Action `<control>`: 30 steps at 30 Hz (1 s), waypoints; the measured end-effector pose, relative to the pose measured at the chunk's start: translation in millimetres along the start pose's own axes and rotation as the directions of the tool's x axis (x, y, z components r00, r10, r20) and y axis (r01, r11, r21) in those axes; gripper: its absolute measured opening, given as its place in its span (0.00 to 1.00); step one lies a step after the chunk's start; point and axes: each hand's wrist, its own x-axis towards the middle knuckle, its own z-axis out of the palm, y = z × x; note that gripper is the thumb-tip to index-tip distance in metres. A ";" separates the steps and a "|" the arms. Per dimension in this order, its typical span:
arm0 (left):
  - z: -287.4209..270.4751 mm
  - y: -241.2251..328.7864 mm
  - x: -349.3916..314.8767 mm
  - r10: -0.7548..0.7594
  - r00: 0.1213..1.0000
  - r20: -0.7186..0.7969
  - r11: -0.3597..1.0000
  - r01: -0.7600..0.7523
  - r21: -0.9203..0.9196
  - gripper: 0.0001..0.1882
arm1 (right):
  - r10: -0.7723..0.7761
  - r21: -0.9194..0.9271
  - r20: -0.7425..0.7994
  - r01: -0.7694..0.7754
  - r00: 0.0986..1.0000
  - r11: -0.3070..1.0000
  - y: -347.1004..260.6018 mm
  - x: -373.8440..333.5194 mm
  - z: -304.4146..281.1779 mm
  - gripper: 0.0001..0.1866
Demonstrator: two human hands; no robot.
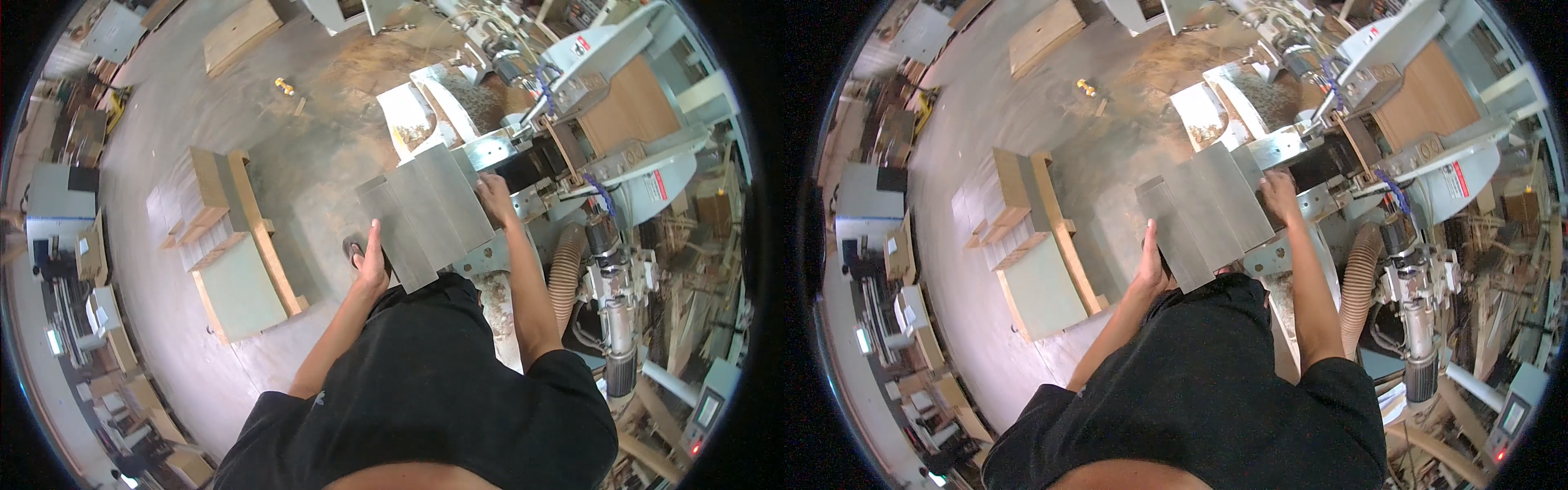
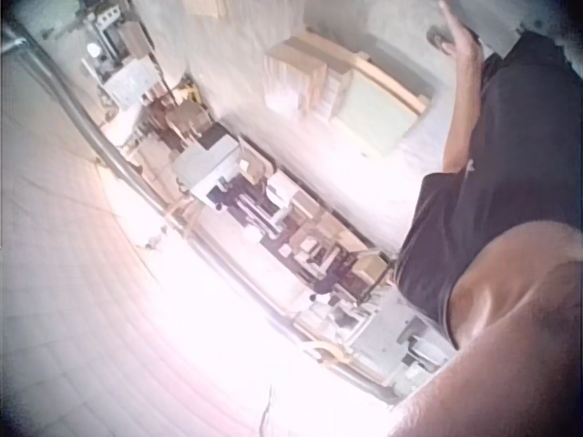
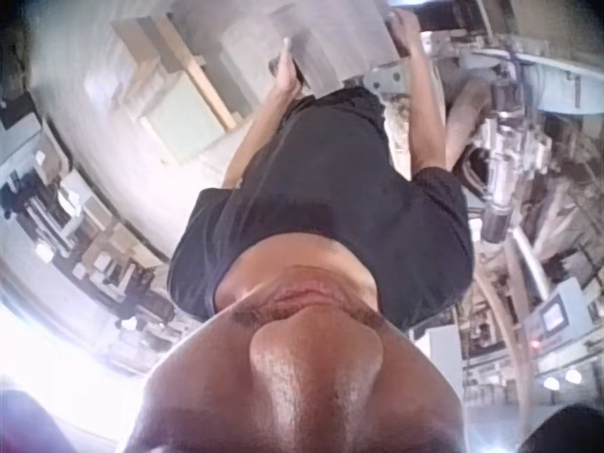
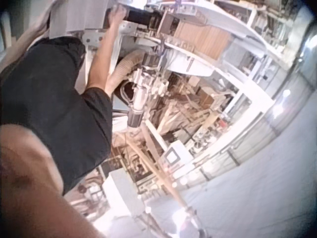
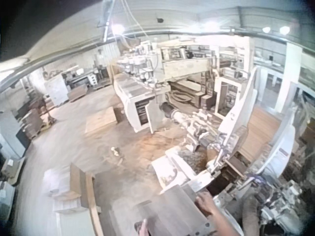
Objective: The person places wooden blocks into a drilling machine one at a time, operates the drill by hand to create multiple holes, and stacks the completed pieces together.
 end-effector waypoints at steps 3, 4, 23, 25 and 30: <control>12.7 8.1 -13.8 0.081 0.995 -0.065 0.993 -0.075 0.093 0.50 | 0.345 0.584 0.133 -0.355 0.929 0.730 -33.3 -4.1 -20.2 0.27; 19.3 10.0 -20.9 0.154 0.988 0.014 0.987 -0.155 0.045 0.51 | 0.244 0.737 0.329 -0.410 0.912 0.538 -46.2 -8.3 -34.5 0.34; 28.0 22.6 -21.2 0.138 0.989 -0.058 0.990 -0.138 0.012 0.50 | 0.355 0.555 0.547 -0.646 0.758 0.523 -62.4 -10.6 -4.0 0.38; 22.3 22.4 -24.7 0.167 0.986 0.006 0.983 -0.166 -0.076 0.51 | 0.435 0.574 0.446 -0.623 0.782 0.532 -69.4 -14.1 -6.5 0.37; -18.0 4.8 -17.0 0.183 0.980 -0.079 0.982 -0.186 -0.033 0.48 | 0.241 0.816 0.416 -0.477 0.877 0.327 -83.8 -24.4 -30.8 0.36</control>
